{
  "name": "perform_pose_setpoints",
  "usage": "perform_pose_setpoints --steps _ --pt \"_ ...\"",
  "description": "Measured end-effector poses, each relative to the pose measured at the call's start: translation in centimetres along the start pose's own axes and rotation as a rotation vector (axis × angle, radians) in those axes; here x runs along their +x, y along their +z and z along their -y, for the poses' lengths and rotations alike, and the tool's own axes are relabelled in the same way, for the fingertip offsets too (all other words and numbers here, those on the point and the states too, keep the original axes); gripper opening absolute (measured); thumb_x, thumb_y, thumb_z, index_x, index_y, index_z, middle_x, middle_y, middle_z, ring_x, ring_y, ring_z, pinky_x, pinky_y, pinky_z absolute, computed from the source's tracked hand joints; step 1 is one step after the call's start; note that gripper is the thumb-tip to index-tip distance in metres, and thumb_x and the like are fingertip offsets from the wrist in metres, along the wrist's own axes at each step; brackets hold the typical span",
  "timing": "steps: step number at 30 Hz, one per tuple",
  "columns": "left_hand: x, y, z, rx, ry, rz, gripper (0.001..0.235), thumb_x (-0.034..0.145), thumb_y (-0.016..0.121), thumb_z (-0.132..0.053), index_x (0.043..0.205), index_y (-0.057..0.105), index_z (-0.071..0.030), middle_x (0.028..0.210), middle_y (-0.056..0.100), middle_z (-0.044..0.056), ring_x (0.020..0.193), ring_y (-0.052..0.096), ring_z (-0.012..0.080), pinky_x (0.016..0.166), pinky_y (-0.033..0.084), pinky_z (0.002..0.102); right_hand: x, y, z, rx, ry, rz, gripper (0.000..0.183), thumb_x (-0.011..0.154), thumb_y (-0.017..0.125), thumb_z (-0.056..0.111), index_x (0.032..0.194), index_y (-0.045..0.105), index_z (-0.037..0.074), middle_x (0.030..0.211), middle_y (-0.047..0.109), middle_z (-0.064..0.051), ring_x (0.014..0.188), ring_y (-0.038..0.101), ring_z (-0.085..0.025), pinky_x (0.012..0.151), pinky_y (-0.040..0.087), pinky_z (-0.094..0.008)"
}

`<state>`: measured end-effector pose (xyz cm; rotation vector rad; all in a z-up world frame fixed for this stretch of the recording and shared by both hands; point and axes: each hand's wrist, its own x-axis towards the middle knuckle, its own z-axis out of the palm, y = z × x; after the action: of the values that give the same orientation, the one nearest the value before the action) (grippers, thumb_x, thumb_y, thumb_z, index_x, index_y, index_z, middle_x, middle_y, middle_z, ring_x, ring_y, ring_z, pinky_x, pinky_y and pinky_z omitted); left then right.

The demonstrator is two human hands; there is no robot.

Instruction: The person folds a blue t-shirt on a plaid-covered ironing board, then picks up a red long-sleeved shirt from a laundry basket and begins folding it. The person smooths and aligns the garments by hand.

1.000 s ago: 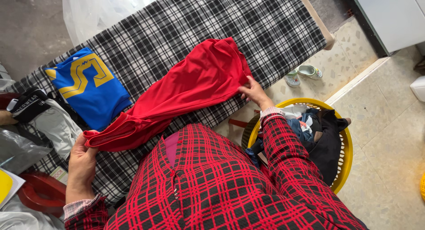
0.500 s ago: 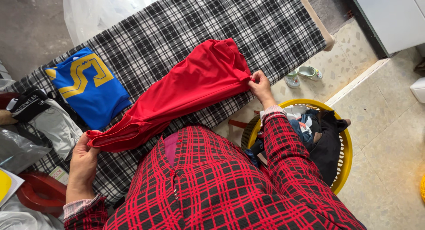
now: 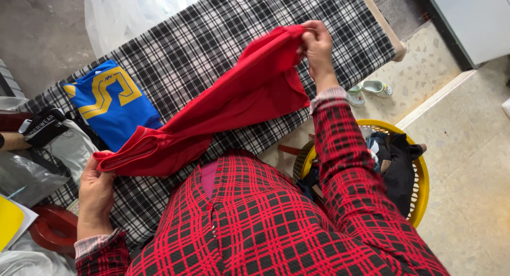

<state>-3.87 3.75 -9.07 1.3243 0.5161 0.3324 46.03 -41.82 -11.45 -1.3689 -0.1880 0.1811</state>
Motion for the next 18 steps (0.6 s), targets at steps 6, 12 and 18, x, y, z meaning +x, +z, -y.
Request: perform_pose_setpoints --steps 6,12,18 --pt "-1.0 -0.6 2.3 0.046 -0.001 -0.038 0.012 0.111 0.069 -0.015 0.114 0.063 -0.005 0.101 0.065 -0.002 0.086 0.054 0.0052 0.083 0.043 0.023 -6.9 -2.7 -5.9 -0.483 -0.324 0.027 0.037 0.095 0.059 -0.007 0.125 0.049 0.012 0.104 0.055 -0.001 0.077 0.054 -0.011 0.066 0.05 -0.026" --pt "-1.3 -0.2 3.4 0.086 -0.122 0.011 0.017 0.104 0.066 -0.012 0.119 0.065 -0.007 0.112 0.068 -0.002 0.104 0.061 0.0081 0.098 0.048 0.026 -12.6 -7.1 -11.2 -0.659 0.13 -0.084 0.022 0.093 0.062 0.001 0.109 0.054 0.012 0.077 0.071 -0.002 0.063 0.07 -0.01 0.055 0.056 -0.028" --pt "-1.0 -0.3 3.0 0.095 -0.115 0.032 0.016 0.104 0.065 -0.012 0.119 0.065 -0.007 0.112 0.068 -0.001 0.105 0.061 0.0077 0.098 0.047 0.025 -14.5 -8.2 -12.2 -0.875 0.024 0.068 0.021 0.095 0.06 0.003 0.105 0.074 0.014 0.089 0.074 -0.006 0.076 0.075 -0.018 0.069 0.059 -0.032"
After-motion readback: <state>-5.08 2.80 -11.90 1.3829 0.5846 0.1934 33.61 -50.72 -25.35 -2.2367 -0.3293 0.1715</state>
